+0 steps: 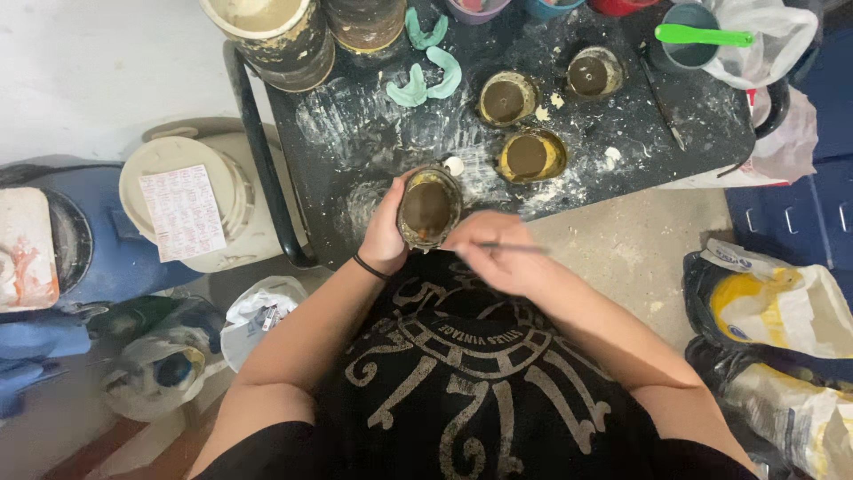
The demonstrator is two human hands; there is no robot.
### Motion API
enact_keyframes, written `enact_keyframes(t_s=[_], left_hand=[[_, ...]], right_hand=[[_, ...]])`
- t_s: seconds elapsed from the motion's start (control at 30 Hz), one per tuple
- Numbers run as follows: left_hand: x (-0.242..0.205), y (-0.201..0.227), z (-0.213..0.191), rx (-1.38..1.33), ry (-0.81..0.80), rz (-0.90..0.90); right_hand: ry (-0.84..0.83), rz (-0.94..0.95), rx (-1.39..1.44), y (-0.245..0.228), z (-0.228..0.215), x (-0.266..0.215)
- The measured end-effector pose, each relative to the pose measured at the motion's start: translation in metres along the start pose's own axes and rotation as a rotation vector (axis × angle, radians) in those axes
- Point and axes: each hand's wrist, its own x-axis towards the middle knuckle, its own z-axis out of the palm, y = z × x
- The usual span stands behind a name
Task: The person picks up small ceramic bowls from a cluttered table and applies a dark liquid to their interiors using a small brush. They handle the bowls one at a time, rotating them to cover the inside surfaces before placing them back on the table.
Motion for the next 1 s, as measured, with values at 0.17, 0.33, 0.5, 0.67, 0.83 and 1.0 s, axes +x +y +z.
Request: enact_keyframes(t_s=[0.17, 0.33, 0.5, 0.67, 0.83, 1.0], left_hand=[[0.000, 0.000, 0.003, 0.042, -0.031, 0.020], [0.001, -0.006, 0.001, 0.079, -0.049, 0.044], [-0.008, 0.005, 0.006, 0.182, -0.062, 0.082], [0.000, -0.009, -0.005, 0.174, -0.092, 0.071], [0.000, -0.010, -0.013, 0.218, -0.156, 0.025], [-0.003, -0.003, -0.010, 0.221, -0.144, 0.046]], right_hand=[[0.020, 0.015, -0.136, 0.025, 0.002, -0.021], [0.120, -0.010, -0.140, 0.022, -0.003, -0.014], [0.077, -0.049, -0.144, 0.009, 0.002, -0.011], [0.128, -0.141, -0.318, 0.026, -0.002, 0.005], [0.071, -0.221, -0.348, 0.005, -0.005, 0.005], [0.047, -0.111, -0.422, 0.026, 0.003, -0.021]])
